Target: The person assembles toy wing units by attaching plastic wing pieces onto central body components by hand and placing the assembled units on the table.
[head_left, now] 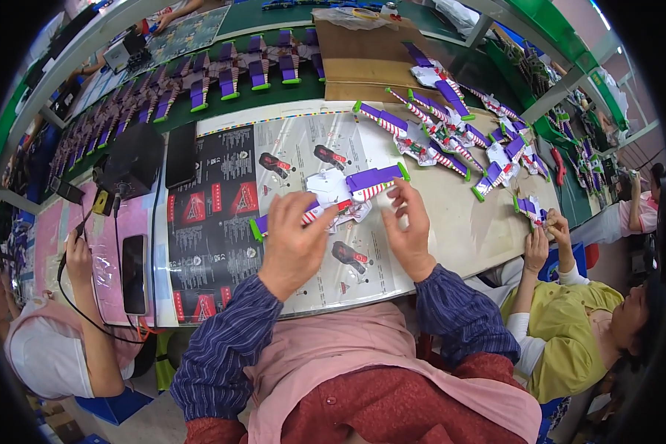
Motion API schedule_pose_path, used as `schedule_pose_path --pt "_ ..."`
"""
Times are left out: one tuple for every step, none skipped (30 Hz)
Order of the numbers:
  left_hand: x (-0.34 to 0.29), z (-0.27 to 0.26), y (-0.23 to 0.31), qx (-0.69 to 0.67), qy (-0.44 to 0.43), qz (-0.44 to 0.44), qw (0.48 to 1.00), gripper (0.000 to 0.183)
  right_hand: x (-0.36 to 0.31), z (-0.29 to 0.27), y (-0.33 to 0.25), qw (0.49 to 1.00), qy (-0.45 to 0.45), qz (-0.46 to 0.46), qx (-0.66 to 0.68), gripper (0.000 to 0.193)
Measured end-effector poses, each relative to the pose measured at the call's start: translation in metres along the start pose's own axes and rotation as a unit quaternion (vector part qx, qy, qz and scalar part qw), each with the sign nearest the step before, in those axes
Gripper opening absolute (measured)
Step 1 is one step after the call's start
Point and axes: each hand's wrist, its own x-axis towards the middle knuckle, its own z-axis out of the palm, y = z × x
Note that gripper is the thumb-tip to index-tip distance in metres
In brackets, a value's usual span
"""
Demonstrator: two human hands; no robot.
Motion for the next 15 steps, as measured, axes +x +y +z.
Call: schedule_pose_path --pt "0.001 -0.004 -0.006 -0.019 0.033 -0.01 0.999 0.044 0.005 0.0 -0.007 0.978 -0.03 -0.154 -0.136 0.067" --pt "0.001 -0.007 -0.008 0.001 0.075 -0.033 0.997 0.045 0.011 0.006 -0.023 0.914 -0.058 -0.302 -0.265 0.074" --pt "0.001 -0.003 -0.01 -0.014 0.095 -0.056 0.994 0.045 0.014 0.017 -0.033 0.905 -0.099 -0.304 -0.28 0.082" --pt "0.002 0.001 -0.013 -0.027 0.114 -0.078 0.99 0.045 0.018 0.033 -0.041 0.894 -0.14 -0.308 -0.294 0.09" --pt "0.002 0.003 -0.016 -0.025 0.125 -0.083 0.988 0.046 0.024 0.047 -0.035 0.883 -0.159 -0.317 -0.307 0.088" --pt "0.001 0.007 -0.018 -0.011 0.127 -0.082 0.988 0.046 0.032 0.051 -0.031 0.879 -0.153 -0.318 -0.32 0.087" --pt "-0.001 0.012 -0.022 0.004 0.13 -0.082 0.988 0.046 0.042 0.051 -0.025 0.874 -0.147 -0.32 -0.334 0.087" --pt "-0.007 0.015 -0.028 0.004 0.132 -0.084 0.988 0.05 0.053 0.053 -0.014 0.876 -0.141 -0.308 -0.342 0.084" --pt "-0.007 0.016 -0.026 0.012 0.121 -0.09 0.988 0.052 0.061 0.049 -0.006 0.878 -0.113 -0.293 -0.36 0.084" --pt "-0.007 0.018 -0.026 0.02 0.111 -0.097 0.989 0.054 0.069 0.044 0.002 0.879 -0.085 -0.279 -0.378 0.083" --pt "-0.009 0.018 -0.029 0.03 0.109 -0.09 0.99 0.054 0.078 0.042 0.005 0.884 -0.068 -0.266 -0.378 0.08" --pt "-0.007 0.018 -0.026 0.028 0.111 -0.088 0.99 0.054 0.088 0.038 0.011 0.885 -0.049 -0.256 -0.385 0.079" --pt "-0.006 0.017 -0.022 0.023 0.093 -0.093 0.991 0.054 0.096 0.033 0.017 0.886 -0.03 -0.246 -0.393 0.078" --pt "-0.004 0.016 -0.021 0.019 0.076 -0.098 0.992 0.053 0.104 0.03 0.022 0.878 -0.003 -0.261 -0.401 0.073" --pt "-0.005 0.017 -0.022 0.018 0.079 -0.094 0.992 0.053 0.108 0.027 0.027 0.876 0.0 -0.263 -0.404 0.073"
